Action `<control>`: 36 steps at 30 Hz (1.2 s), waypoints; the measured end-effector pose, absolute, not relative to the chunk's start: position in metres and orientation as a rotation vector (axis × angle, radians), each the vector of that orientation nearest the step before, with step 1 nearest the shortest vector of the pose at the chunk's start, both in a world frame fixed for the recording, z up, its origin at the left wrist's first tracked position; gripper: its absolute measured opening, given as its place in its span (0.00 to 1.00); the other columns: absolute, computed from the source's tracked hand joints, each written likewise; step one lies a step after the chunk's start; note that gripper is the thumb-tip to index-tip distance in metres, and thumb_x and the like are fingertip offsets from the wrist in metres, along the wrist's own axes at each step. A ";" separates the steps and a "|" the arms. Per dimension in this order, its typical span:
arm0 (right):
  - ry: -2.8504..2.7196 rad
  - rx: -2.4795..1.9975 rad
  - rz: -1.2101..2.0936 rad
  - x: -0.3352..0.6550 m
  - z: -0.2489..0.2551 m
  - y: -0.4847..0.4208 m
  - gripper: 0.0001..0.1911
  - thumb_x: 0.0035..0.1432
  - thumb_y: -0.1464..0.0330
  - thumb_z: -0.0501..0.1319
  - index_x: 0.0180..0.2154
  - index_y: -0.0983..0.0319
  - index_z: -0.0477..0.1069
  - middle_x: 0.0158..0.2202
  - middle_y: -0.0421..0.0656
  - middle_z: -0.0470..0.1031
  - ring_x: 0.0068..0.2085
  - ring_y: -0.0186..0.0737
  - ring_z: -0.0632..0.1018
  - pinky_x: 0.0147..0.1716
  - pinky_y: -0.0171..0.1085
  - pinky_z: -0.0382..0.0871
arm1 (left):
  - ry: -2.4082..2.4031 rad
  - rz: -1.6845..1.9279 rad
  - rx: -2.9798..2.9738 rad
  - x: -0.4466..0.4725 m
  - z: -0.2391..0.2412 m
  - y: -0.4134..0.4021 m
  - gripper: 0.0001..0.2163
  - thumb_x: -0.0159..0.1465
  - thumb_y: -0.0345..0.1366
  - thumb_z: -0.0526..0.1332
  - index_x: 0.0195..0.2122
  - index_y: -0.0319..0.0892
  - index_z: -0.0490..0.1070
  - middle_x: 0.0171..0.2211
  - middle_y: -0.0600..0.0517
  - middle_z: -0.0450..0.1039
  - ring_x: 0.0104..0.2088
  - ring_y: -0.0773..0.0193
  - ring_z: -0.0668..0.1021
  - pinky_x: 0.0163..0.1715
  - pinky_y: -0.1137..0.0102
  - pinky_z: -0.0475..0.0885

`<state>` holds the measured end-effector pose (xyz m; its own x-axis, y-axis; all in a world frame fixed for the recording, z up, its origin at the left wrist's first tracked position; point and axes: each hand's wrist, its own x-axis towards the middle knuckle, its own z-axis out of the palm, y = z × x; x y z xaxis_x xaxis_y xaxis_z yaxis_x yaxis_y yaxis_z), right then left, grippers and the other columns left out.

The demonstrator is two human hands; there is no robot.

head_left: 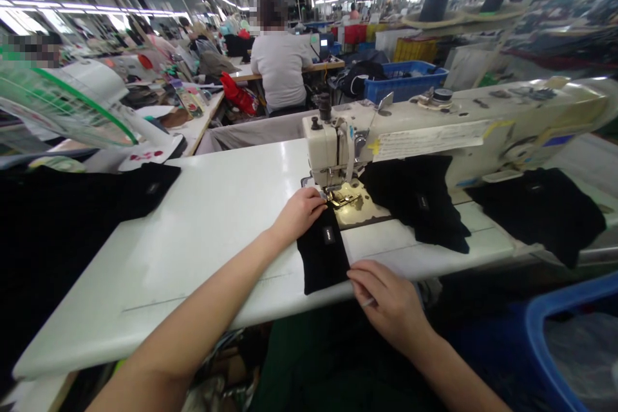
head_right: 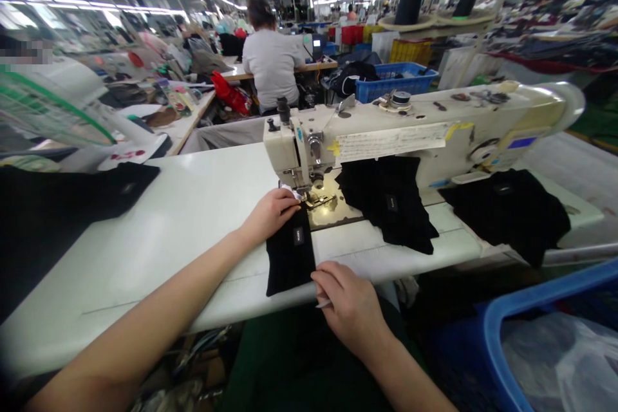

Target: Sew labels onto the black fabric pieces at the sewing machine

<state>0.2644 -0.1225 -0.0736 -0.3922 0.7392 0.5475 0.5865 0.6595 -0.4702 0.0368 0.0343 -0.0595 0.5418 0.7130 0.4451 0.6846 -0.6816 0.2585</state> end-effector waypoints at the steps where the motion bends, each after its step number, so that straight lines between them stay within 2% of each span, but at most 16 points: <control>1: -2.117 -1.028 0.255 0.264 -0.074 -0.122 0.13 0.63 0.77 0.56 0.46 0.62 0.74 0.43 0.48 0.77 0.41 0.44 0.80 0.38 0.39 0.76 | 1.229 0.820 2.731 0.037 -0.060 0.035 0.06 0.67 0.31 0.62 0.38 0.40 0.80 0.37 0.46 0.75 0.39 0.58 0.77 0.43 0.62 0.74; 12: -2.110 -1.029 0.278 0.260 -0.075 -0.124 0.13 0.61 0.80 0.55 0.45 0.63 0.71 0.42 0.49 0.77 0.41 0.44 0.80 0.40 0.40 0.76 | 1.148 0.844 2.760 0.033 -0.059 0.036 0.08 0.68 0.32 0.60 0.41 0.40 0.79 0.38 0.45 0.75 0.40 0.58 0.75 0.43 0.62 0.73; 36: -2.164 -1.076 0.273 0.261 -0.074 -0.124 0.14 0.61 0.79 0.54 0.45 0.62 0.71 0.43 0.48 0.77 0.40 0.43 0.80 0.37 0.38 0.74 | 1.155 0.804 2.755 0.035 -0.057 0.036 0.08 0.68 0.30 0.59 0.39 0.40 0.79 0.38 0.45 0.73 0.40 0.58 0.74 0.43 0.61 0.73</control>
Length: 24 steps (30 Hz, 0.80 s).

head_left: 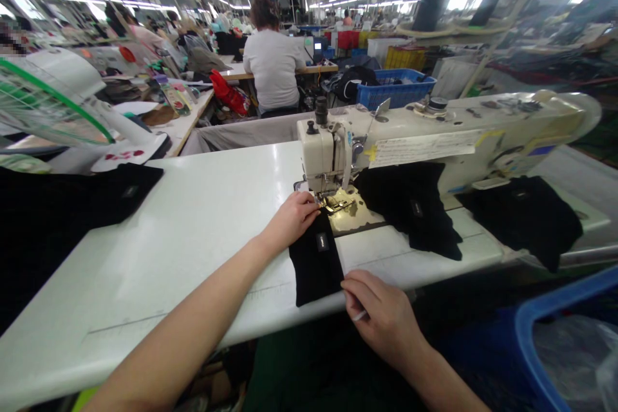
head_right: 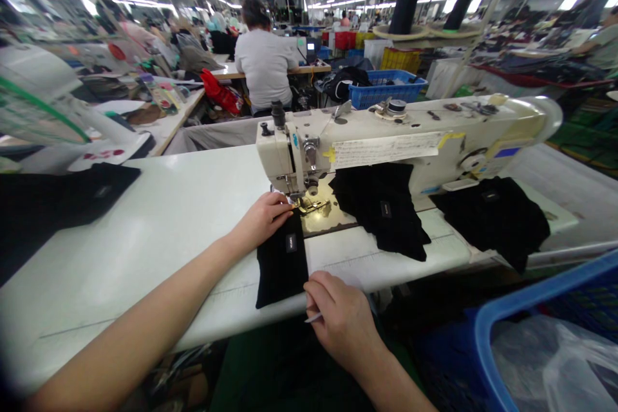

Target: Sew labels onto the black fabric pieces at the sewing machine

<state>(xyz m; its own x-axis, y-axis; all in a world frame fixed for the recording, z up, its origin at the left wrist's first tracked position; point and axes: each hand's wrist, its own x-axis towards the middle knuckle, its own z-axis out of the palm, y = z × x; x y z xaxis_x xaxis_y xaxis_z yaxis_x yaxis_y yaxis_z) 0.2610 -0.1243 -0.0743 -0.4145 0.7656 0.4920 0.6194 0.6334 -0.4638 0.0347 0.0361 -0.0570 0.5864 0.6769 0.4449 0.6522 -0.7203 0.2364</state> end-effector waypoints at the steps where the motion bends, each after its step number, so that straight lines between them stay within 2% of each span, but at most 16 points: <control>1: -2.169 -1.078 0.263 0.261 -0.074 -0.124 0.14 0.61 0.78 0.54 0.45 0.62 0.72 0.43 0.48 0.77 0.40 0.43 0.80 0.37 0.38 0.73 | 1.157 0.797 2.760 0.035 -0.057 0.036 0.08 0.68 0.30 0.59 0.39 0.40 0.79 0.38 0.45 0.72 0.40 0.58 0.74 0.43 0.61 0.73; 9: -2.224 -1.124 0.240 0.261 -0.068 -0.120 0.13 0.62 0.76 0.53 0.42 0.62 0.74 0.41 0.47 0.77 0.36 0.41 0.78 0.32 0.37 0.70 | 1.248 0.715 2.788 0.035 -0.054 0.038 0.08 0.68 0.31 0.59 0.41 0.40 0.78 0.38 0.45 0.71 0.39 0.57 0.74 0.42 0.61 0.74; 13: -2.256 -1.157 0.261 0.263 -0.063 -0.121 0.13 0.60 0.76 0.53 0.42 0.62 0.74 0.41 0.47 0.76 0.35 0.40 0.77 0.31 0.37 0.68 | 1.325 0.591 2.815 0.038 -0.048 0.026 0.11 0.68 0.28 0.57 0.47 0.37 0.76 0.45 0.41 0.72 0.44 0.53 0.74 0.47 0.57 0.75; 17: -2.318 -1.203 0.234 0.266 -0.063 -0.125 0.18 0.57 0.77 0.55 0.47 0.62 0.75 0.38 0.45 0.75 0.30 0.38 0.75 0.27 0.36 0.65 | 1.237 0.533 2.840 0.046 -0.037 -0.022 0.18 0.64 0.21 0.54 0.52 0.38 0.73 0.55 0.39 0.69 0.53 0.50 0.73 0.52 0.53 0.74; 21: -2.385 -1.169 0.146 0.272 -0.065 -0.129 0.21 0.57 0.77 0.56 0.51 0.63 0.74 0.32 0.42 0.74 0.29 0.38 0.74 0.26 0.36 0.63 | 0.927 0.471 2.789 0.052 -0.028 -0.087 0.17 0.62 0.24 0.57 0.51 0.43 0.74 0.50 0.43 0.75 0.53 0.52 0.76 0.50 0.56 0.78; 24: -2.420 -1.158 0.141 0.275 -0.066 -0.130 0.22 0.57 0.77 0.56 0.53 0.64 0.73 0.31 0.42 0.74 0.29 0.39 0.74 0.26 0.38 0.62 | 0.893 0.500 2.783 0.051 -0.030 -0.116 0.17 0.65 0.29 0.57 0.55 0.45 0.72 0.52 0.43 0.76 0.56 0.50 0.76 0.50 0.56 0.79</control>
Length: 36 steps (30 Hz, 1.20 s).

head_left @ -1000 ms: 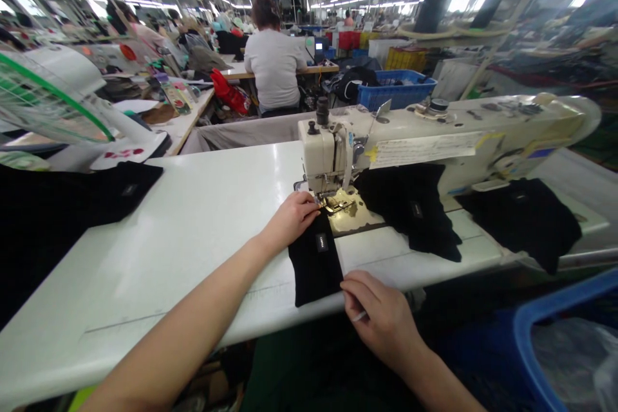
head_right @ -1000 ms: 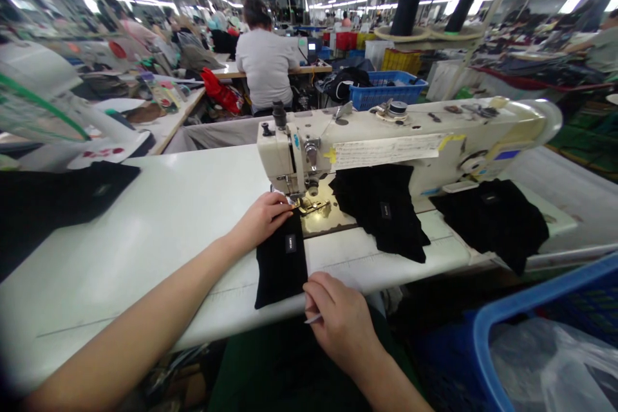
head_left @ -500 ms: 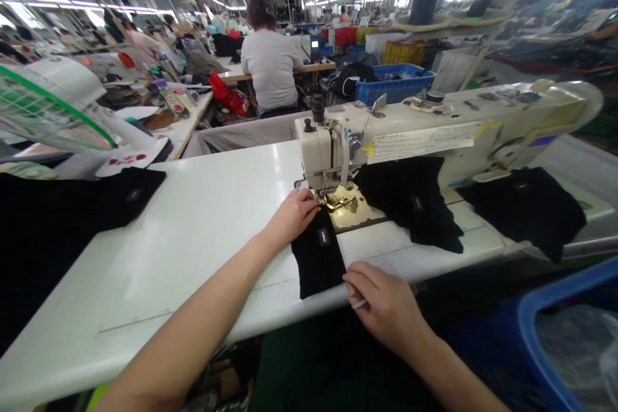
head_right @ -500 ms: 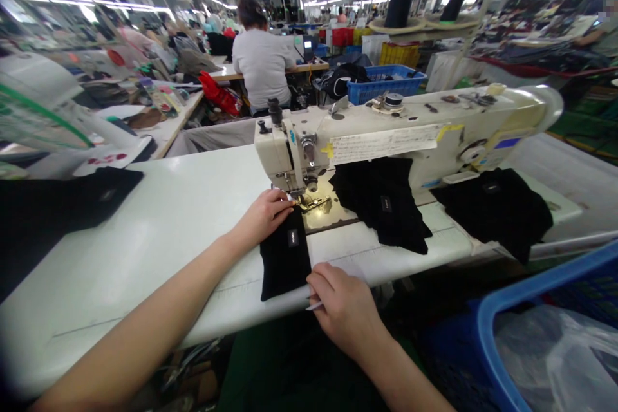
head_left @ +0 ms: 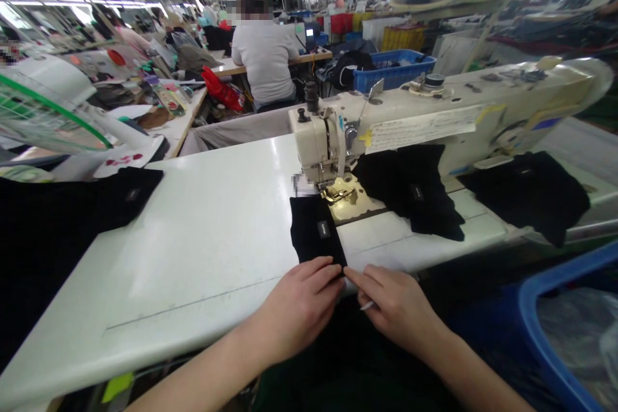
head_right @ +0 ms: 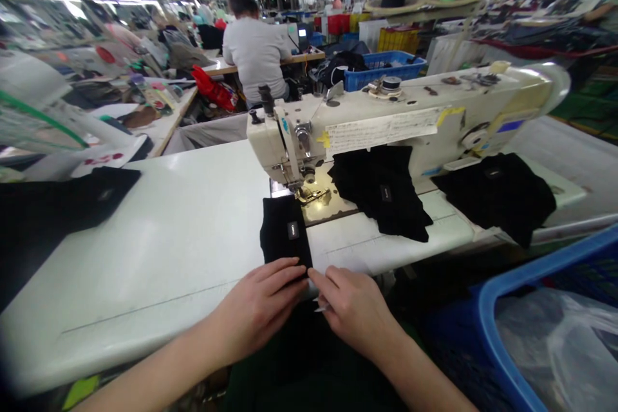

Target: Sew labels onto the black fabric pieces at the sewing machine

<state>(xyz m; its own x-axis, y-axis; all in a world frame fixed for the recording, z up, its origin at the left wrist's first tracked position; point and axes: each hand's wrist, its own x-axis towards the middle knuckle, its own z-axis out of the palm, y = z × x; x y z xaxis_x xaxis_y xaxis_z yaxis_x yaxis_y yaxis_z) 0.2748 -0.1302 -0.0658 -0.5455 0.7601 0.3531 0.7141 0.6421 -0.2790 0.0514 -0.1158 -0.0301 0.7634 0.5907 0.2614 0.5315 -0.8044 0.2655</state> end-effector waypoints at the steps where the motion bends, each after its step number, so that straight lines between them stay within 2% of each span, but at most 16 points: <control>1: -2.426 -1.157 0.143 0.275 -0.066 -0.130 0.23 0.56 0.77 0.56 0.53 0.64 0.73 0.31 0.42 0.74 0.29 0.39 0.74 0.26 0.38 0.62 | 0.894 0.533 2.785 0.051 -0.032 -0.120 0.17 0.66 0.30 0.56 0.56 0.45 0.71 0.53 0.43 0.75 0.57 0.50 0.75 0.51 0.55 0.79; 5: -2.441 -1.147 0.163 0.274 -0.062 -0.126 0.21 0.57 0.77 0.56 0.51 0.63 0.73 0.31 0.42 0.74 0.29 0.39 0.74 0.26 0.38 0.61 | 0.924 0.645 2.752 0.048 -0.042 -0.117 0.18 0.69 0.30 0.54 0.59 0.41 0.67 0.52 0.43 0.76 0.56 0.52 0.76 0.53 0.56 0.78; 13: -2.439 -1.214 0.215 0.267 -0.055 -0.111 0.20 0.52 0.78 0.59 0.48 0.61 0.75 0.31 0.41 0.75 0.31 0.40 0.76 0.28 0.38 0.62 | 0.953 0.599 2.741 0.049 -0.039 -0.101 0.14 0.69 0.30 0.54 0.54 0.40 0.71 0.49 0.43 0.74 0.52 0.54 0.76 0.52 0.59 0.78; 28: -2.513 -1.443 0.342 0.251 -0.040 -0.066 0.18 0.62 0.73 0.57 0.53 0.59 0.74 0.40 0.43 0.80 0.39 0.44 0.80 0.37 0.38 0.68 | 0.951 0.535 2.792 0.042 -0.033 -0.055 0.13 0.71 0.33 0.55 0.52 0.36 0.73 0.49 0.42 0.73 0.52 0.54 0.75 0.51 0.59 0.78; 32: -2.458 -1.449 0.305 0.252 -0.040 -0.064 0.18 0.61 0.74 0.58 0.52 0.59 0.74 0.41 0.43 0.80 0.38 0.43 0.80 0.36 0.37 0.68 | 0.955 0.531 2.814 0.039 -0.032 -0.042 0.13 0.70 0.33 0.55 0.52 0.37 0.73 0.48 0.41 0.73 0.51 0.54 0.75 0.50 0.59 0.78; 36: -2.251 -1.417 0.119 0.266 -0.040 -0.073 0.16 0.61 0.75 0.56 0.48 0.62 0.75 0.38 0.44 0.79 0.33 0.40 0.79 0.31 0.37 0.67 | 0.959 0.508 2.826 0.036 -0.033 -0.030 0.13 0.71 0.33 0.55 0.53 0.36 0.72 0.49 0.41 0.73 0.52 0.54 0.75 0.51 0.58 0.77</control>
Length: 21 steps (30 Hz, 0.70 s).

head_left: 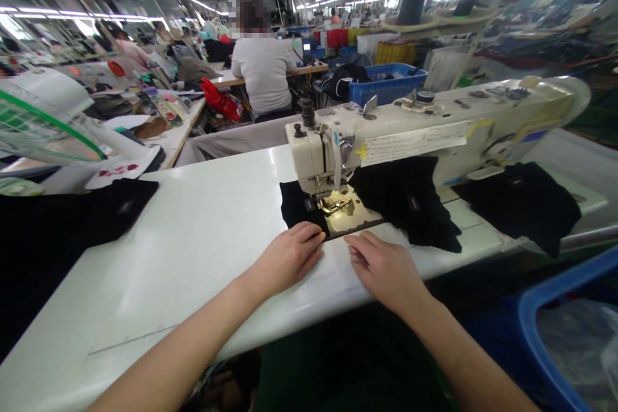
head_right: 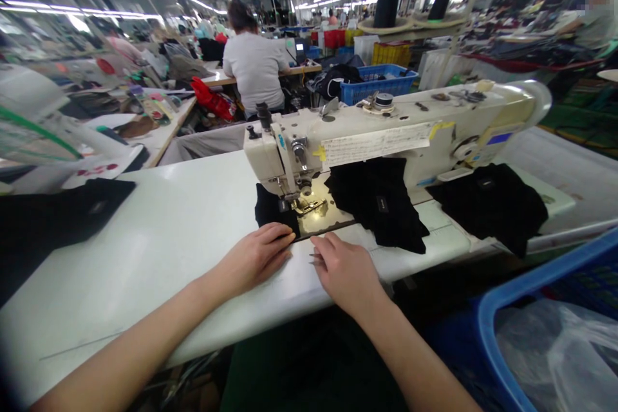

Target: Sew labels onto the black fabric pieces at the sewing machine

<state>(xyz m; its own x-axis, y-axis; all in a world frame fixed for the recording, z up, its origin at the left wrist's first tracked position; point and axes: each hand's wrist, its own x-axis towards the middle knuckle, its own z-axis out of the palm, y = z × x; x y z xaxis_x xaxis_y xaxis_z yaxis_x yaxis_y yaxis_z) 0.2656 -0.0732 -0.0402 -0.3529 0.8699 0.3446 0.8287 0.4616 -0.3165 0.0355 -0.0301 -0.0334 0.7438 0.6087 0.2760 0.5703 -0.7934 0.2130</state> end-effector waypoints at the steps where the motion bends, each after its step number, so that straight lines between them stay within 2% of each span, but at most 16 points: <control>1: -2.202 -1.407 0.072 0.271 -0.040 -0.076 0.16 0.61 0.76 0.55 0.47 0.62 0.76 0.37 0.44 0.78 0.32 0.40 0.78 0.29 0.37 0.66 | 0.961 0.501 2.828 0.035 -0.034 -0.027 0.14 0.71 0.33 0.54 0.53 0.36 0.72 0.49 0.41 0.73 0.52 0.54 0.75 0.50 0.58 0.77; 6: -2.071 -1.410 -0.109 0.301 -0.036 -0.091 0.14 0.63 0.74 0.53 0.44 0.64 0.76 0.37 0.44 0.79 0.30 0.38 0.78 0.27 0.36 0.66 | 0.999 0.510 2.841 0.033 -0.035 -0.012 0.14 0.71 0.34 0.54 0.52 0.36 0.74 0.48 0.41 0.73 0.50 0.54 0.76 0.50 0.58 0.77; 12: -1.974 -1.555 -0.283 0.334 -0.031 -0.103 0.12 0.68 0.68 0.54 0.44 0.61 0.76 0.38 0.41 0.78 0.29 0.35 0.78 0.24 0.34 0.66 | 1.039 0.557 2.829 0.031 -0.035 0.003 0.14 0.71 0.35 0.53 0.49 0.37 0.76 0.47 0.42 0.74 0.49 0.55 0.76 0.50 0.59 0.77; 18: -1.902 -1.693 -0.417 0.359 -0.030 -0.099 0.16 0.69 0.62 0.54 0.50 0.62 0.74 0.51 0.45 0.76 0.34 0.39 0.80 0.24 0.37 0.68 | 1.063 0.534 2.830 0.028 -0.035 0.018 0.14 0.72 0.35 0.53 0.49 0.38 0.76 0.47 0.42 0.73 0.49 0.55 0.76 0.51 0.58 0.76; 21: -1.956 -1.730 -0.382 0.369 -0.036 -0.093 0.18 0.71 0.60 0.52 0.49 0.62 0.74 0.51 0.44 0.77 0.35 0.41 0.80 0.25 0.39 0.69 | 1.075 0.525 2.830 0.027 -0.035 0.024 0.14 0.71 0.35 0.53 0.49 0.37 0.76 0.48 0.41 0.73 0.49 0.54 0.76 0.52 0.59 0.75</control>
